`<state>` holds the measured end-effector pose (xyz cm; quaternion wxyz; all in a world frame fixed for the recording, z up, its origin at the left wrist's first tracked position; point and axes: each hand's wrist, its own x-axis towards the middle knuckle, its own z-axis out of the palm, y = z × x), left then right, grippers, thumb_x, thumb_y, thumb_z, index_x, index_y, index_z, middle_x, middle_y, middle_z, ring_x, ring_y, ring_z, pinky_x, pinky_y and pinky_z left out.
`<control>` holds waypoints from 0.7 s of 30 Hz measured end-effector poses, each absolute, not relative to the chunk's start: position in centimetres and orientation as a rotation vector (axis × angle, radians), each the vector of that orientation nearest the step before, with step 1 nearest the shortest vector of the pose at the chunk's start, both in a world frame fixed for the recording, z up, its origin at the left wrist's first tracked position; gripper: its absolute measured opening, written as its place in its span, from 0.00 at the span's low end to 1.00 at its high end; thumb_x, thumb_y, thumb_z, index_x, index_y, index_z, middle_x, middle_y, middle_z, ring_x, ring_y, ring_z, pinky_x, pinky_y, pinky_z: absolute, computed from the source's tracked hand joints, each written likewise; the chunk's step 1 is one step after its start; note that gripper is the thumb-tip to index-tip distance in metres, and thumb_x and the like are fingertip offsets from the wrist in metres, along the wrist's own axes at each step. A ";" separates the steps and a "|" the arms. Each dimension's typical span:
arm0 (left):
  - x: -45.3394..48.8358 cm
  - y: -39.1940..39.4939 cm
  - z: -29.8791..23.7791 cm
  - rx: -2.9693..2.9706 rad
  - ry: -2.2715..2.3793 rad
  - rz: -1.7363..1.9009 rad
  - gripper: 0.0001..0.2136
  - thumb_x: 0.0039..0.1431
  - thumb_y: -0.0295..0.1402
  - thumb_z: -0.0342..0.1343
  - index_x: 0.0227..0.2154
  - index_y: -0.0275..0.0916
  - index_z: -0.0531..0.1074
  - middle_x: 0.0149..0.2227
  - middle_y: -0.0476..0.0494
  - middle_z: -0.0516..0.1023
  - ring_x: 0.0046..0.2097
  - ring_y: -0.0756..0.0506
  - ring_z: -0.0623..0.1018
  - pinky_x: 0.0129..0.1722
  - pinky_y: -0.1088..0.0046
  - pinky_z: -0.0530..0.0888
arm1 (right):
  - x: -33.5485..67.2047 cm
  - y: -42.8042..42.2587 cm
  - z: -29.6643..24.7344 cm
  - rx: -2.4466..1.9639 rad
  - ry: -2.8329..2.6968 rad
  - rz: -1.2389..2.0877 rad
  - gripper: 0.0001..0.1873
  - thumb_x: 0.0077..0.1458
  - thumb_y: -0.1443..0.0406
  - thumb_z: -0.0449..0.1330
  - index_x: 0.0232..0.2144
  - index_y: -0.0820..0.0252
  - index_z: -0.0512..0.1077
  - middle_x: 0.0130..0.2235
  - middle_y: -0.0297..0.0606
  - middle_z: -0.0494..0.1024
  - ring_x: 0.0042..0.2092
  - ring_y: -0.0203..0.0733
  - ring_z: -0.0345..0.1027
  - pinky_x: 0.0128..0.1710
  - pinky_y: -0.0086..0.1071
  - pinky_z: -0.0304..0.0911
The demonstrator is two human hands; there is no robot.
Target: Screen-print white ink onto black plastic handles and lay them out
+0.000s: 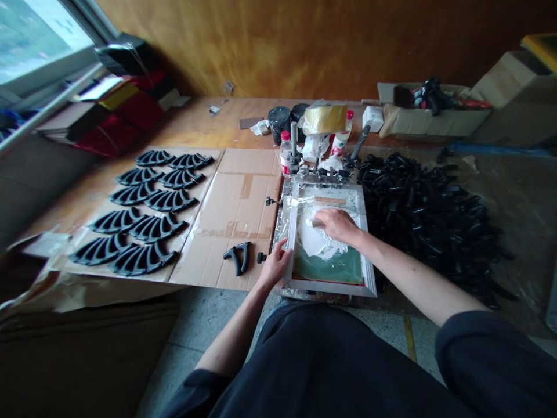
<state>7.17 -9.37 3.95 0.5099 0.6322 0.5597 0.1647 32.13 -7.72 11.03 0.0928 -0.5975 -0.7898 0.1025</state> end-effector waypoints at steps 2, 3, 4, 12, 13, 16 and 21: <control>7.1 -9.4 3.9 1.526 1.345 0.391 0.25 0.60 0.47 0.48 0.58 0.46 0.63 0.30 0.50 0.73 0.30 0.49 0.71 0.29 0.75 0.65 | 32.9 -10.2 10.5 -1.582 -2.450 0.321 0.12 0.54 0.75 0.54 0.34 0.58 0.74 0.36 0.37 0.77 0.39 0.41 0.68 0.36 0.30 0.58; 7.1 -9.4 3.9 1.526 1.343 0.392 0.25 0.60 0.47 0.48 0.58 0.46 0.63 0.30 0.50 0.73 0.30 0.49 0.72 0.29 0.75 0.66 | 33.3 -11.2 10.5 -1.493 -2.503 0.340 0.14 0.53 0.77 0.53 0.34 0.57 0.74 0.36 0.37 0.77 0.40 0.40 0.68 0.36 0.30 0.58; 7.2 -9.5 3.9 1.524 1.342 0.397 0.24 0.60 0.47 0.48 0.58 0.46 0.64 0.30 0.49 0.74 0.30 0.49 0.72 0.30 0.75 0.66 | 33.8 -12.0 10.6 -1.419 -2.552 0.370 0.15 0.52 0.77 0.53 0.34 0.57 0.74 0.37 0.37 0.77 0.40 0.40 0.67 0.36 0.29 0.57; 7.4 -9.7 4.8 1.445 1.383 0.455 0.24 0.57 0.46 0.53 0.55 0.44 0.67 0.28 0.50 0.74 0.28 0.50 0.71 0.29 0.75 0.66 | 33.9 -10.9 11.7 -1.532 -2.474 0.342 0.13 0.50 0.76 0.55 0.33 0.56 0.75 0.36 0.34 0.77 0.39 0.40 0.68 0.35 0.29 0.58; 7.4 -9.7 5.0 1.432 1.385 0.461 0.24 0.57 0.46 0.53 0.55 0.44 0.67 0.28 0.51 0.73 0.27 0.50 0.70 0.28 0.76 0.66 | 33.6 -11.2 11.4 -1.524 -2.462 0.275 0.15 0.50 0.77 0.54 0.35 0.57 0.75 0.38 0.36 0.78 0.41 0.41 0.68 0.36 0.30 0.59; 7.4 -9.8 5.2 1.396 1.374 0.483 0.25 0.56 0.47 0.54 0.55 0.43 0.67 0.26 0.52 0.72 0.26 0.50 0.69 0.27 0.76 0.65 | 33.2 -12.6 11.0 -1.445 -2.483 0.248 0.17 0.51 0.78 0.54 0.38 0.58 0.75 0.39 0.37 0.78 0.42 0.41 0.68 0.37 0.30 0.60; 7.3 -9.6 5.9 1.340 1.299 0.489 0.27 0.56 0.47 0.53 0.57 0.42 0.65 0.25 0.52 0.71 0.24 0.52 0.67 0.24 0.78 0.62 | 33.4 -10.1 12.4 -1.610 -2.315 0.330 0.12 0.55 0.68 0.60 0.43 0.52 0.74 0.38 0.33 0.77 0.38 0.39 0.70 0.36 0.30 0.61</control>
